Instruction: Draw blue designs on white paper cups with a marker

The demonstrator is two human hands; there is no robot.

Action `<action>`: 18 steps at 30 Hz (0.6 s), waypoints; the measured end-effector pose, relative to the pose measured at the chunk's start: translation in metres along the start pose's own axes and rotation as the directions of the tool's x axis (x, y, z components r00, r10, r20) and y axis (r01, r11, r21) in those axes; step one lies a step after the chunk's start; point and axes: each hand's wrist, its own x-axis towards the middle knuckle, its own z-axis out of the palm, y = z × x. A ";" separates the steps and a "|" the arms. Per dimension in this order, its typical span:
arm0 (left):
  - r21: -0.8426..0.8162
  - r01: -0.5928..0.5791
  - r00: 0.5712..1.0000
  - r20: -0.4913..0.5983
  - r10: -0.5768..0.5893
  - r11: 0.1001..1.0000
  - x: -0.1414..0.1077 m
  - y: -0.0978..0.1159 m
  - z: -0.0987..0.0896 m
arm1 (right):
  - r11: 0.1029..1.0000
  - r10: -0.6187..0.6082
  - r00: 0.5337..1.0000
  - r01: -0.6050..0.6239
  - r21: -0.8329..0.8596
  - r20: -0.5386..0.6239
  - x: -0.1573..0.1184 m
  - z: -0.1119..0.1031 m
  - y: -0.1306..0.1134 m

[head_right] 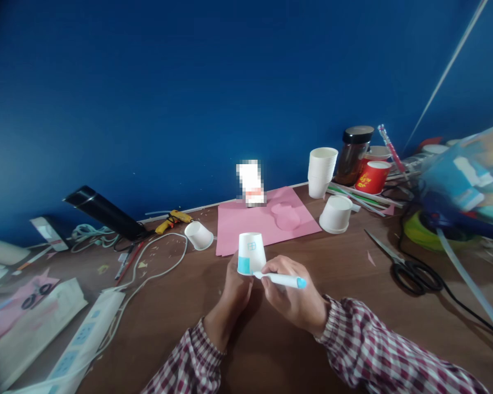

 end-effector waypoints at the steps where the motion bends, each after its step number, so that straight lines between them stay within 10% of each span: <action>1: -0.002 0.000 1.000 0.003 0.000 1.000 0.000 0.001 0.000 | 1.000 -0.001 1.000 0.001 -0.006 0.003 0.000 0.000 0.000; 18: -0.005 0.006 1.000 0.024 -0.006 1.000 0.001 -0.007 -0.004 | 0.999 0.043 0.999 -0.043 -0.023 -0.024 0.000 -0.001 -0.001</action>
